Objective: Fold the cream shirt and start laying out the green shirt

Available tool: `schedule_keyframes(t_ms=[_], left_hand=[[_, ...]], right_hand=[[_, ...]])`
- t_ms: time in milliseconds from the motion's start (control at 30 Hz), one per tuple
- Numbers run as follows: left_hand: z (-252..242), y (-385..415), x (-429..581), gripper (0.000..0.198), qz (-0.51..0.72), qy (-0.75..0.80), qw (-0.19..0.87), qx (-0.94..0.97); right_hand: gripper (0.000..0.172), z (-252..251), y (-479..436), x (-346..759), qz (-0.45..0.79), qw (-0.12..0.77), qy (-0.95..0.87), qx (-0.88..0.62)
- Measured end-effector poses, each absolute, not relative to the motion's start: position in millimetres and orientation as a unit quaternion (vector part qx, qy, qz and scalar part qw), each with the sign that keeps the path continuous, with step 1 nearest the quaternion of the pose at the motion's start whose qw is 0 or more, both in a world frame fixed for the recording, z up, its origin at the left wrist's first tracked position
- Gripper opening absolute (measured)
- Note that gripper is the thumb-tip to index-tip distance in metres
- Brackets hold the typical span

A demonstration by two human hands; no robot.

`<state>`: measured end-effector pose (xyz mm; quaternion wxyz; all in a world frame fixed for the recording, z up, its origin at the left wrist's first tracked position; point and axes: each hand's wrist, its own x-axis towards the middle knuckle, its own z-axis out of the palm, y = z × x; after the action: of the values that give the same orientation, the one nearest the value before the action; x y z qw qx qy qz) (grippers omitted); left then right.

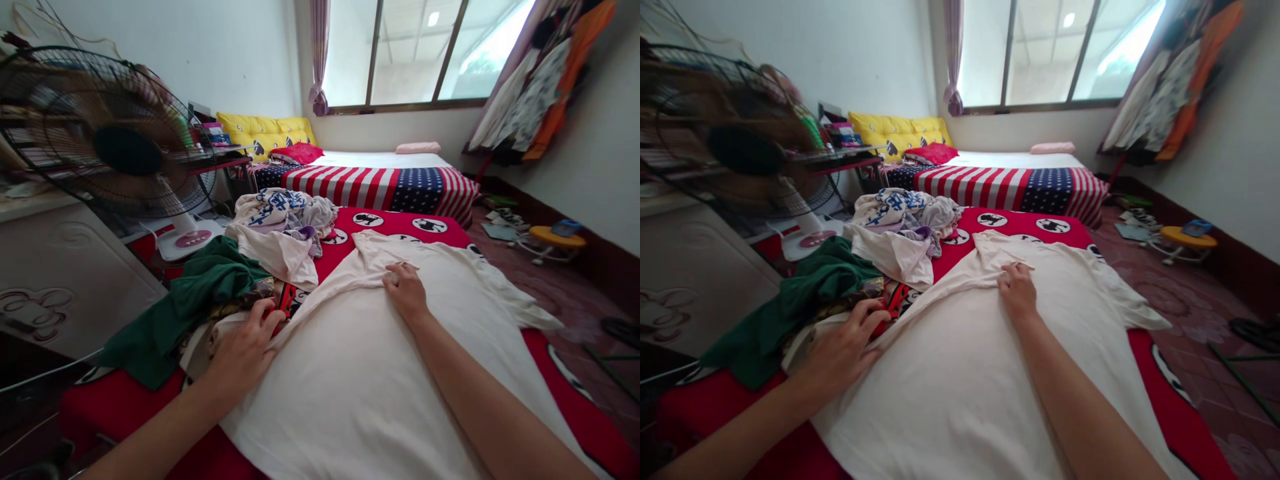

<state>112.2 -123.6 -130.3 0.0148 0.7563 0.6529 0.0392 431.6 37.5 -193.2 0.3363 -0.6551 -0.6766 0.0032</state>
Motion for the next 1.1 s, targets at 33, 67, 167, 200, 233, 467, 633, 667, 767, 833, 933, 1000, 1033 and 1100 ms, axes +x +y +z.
schedule_keyframes(t_ms=[33, 67, 167, 200, 233, 467, 633, 667, 767, 833, 933, 1000, 1033, 1100], left_hand=[[-131.8, -127.5, 111.6, 0.042, 0.041, 0.661, 0.003, 0.750], [-133.0, -131.2, 110.8, 0.037, 0.037, 0.668, -0.002, 0.743], [-135.5, -139.1, 105.5, 0.019, -0.007, 0.684, 0.024, 0.729], [-136.0, -140.5, 102.7, 0.020, -0.020, 0.683, 0.038, 0.729], [-136.2, -141.3, 99.7, 0.022, -0.025, 0.678, 0.051, 0.733], [-109.5, -139.0, 95.2, 0.021, 0.091, 0.613, 0.180, 0.763], [-72.6, -143.4, 127.4, 0.016, 0.129, 0.563, 0.234, 0.782], [-67.7, -145.7, 135.6, 0.015, 0.128, 0.551, 0.239, 0.789], [-60.5, -153.4, 159.3, 0.015, 0.104, 0.526, 0.250, 0.807], [-61.4, -157.5, 173.2, 0.015, 0.072, 0.516, 0.252, 0.816], [-68.6, -160.8, 190.1, 0.018, 0.032, 0.488, 0.248, 0.836], [-73.7, -161.8, 198.6, 0.019, 0.009, 0.465, 0.240, 0.852], [-75.3, -162.0, 202.0, 0.020, -0.009, 0.452, 0.234, 0.860], [-76.2, -161.7, 207.8, 0.021, -0.068, 0.409, 0.228, 0.881]], right_hand=[[0.034, -190.8, 35.4, 429.2, -0.003, 0.323, -0.676, -0.662], [0.035, -187.9, 33.3, 426.7, -0.009, 0.304, -0.676, -0.672], [0.034, -177.5, 29.1, 420.6, -0.009, 0.233, -0.676, -0.699], [0.031, -173.8, 29.1, 419.2, -0.002, 0.215, -0.679, -0.702], [0.027, -169.9, 30.0, 418.3, 0.005, 0.202, -0.682, -0.703], [0.023, -128.6, 60.8, 422.7, 0.039, 0.238, -0.673, -0.699], [0.030, -93.5, 85.8, 433.4, 0.007, 0.322, -0.641, -0.697], [0.031, -90.0, 88.2, 436.3, 0.001, 0.332, -0.637, -0.696], [0.031, -88.3, 89.8, 447.1, -0.013, 0.347, -0.627, -0.697], [0.030, -91.6, 87.4, 456.1, -0.022, 0.342, -0.616, -0.709], [0.030, -97.9, 82.1, 470.3, -0.034, 0.320, -0.581, -0.748], [0.031, -102.4, 79.4, 478.8, -0.036, 0.297, -0.557, -0.775], [0.032, -105.0, 78.4, 482.6, -0.036, 0.284, -0.549, -0.785], [0.032, -111.3, 77.5, 489.4, -0.031, 0.252, -0.546, -0.798]])
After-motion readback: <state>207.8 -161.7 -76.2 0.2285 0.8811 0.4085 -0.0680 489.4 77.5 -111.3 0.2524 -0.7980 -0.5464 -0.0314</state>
